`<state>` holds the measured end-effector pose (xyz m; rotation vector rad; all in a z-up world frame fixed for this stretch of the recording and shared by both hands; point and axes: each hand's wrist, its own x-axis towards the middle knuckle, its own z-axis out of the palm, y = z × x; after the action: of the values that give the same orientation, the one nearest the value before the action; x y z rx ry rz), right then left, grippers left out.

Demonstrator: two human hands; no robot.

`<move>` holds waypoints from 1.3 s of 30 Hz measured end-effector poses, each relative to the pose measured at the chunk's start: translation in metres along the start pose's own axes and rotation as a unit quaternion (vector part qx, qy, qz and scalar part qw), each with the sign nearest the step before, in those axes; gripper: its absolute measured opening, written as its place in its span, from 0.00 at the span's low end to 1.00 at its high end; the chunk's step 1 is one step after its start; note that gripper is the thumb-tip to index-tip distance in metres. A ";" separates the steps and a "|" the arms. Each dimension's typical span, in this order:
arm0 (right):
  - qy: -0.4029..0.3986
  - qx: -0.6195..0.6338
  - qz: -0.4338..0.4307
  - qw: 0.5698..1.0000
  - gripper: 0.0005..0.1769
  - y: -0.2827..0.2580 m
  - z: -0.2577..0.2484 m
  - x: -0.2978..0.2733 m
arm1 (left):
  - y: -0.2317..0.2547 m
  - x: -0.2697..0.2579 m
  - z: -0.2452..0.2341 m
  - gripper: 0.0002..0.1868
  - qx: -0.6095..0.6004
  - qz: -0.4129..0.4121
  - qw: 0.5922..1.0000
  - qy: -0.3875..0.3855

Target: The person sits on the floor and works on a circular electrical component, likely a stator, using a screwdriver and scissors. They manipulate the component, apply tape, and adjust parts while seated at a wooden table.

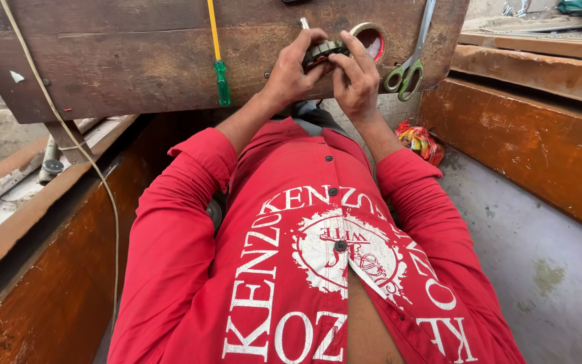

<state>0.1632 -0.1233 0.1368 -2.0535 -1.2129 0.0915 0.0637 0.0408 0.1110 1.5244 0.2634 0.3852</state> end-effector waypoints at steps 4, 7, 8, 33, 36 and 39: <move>-0.010 -0.023 -0.032 0.999 0.13 -0.005 -0.002 -0.001 | 0.002 -0.010 0.007 0.18 0.040 0.001 0.999 0.033; -0.011 -0.029 -0.026 0.999 0.12 -0.007 -0.002 0.004 | -0.005 -0.011 0.014 0.18 0.050 0.016 0.997 0.064; -0.010 -0.028 -0.020 0.999 0.12 -0.009 -0.002 0.005 | -0.007 -0.011 0.015 0.18 0.061 0.023 0.996 0.065; 0.011 -0.065 0.251 0.966 0.71 0.072 -0.003 -0.046 | -0.010 -0.033 0.000 0.19 0.043 -0.061 0.997 0.021; 0.063 0.002 0.286 0.956 0.69 0.080 -0.013 -0.052 | -0.013 -0.032 -0.004 0.18 0.055 -0.050 0.997 0.017; 0.079 -0.036 0.258 0.962 0.68 0.086 -0.019 -0.055 | -0.015 -0.034 -0.003 0.19 0.068 -0.045 0.996 0.026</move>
<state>0.2034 -0.2007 0.0808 -2.3462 -0.5693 0.1285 0.0326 0.0297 0.0936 1.6309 0.4038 0.3406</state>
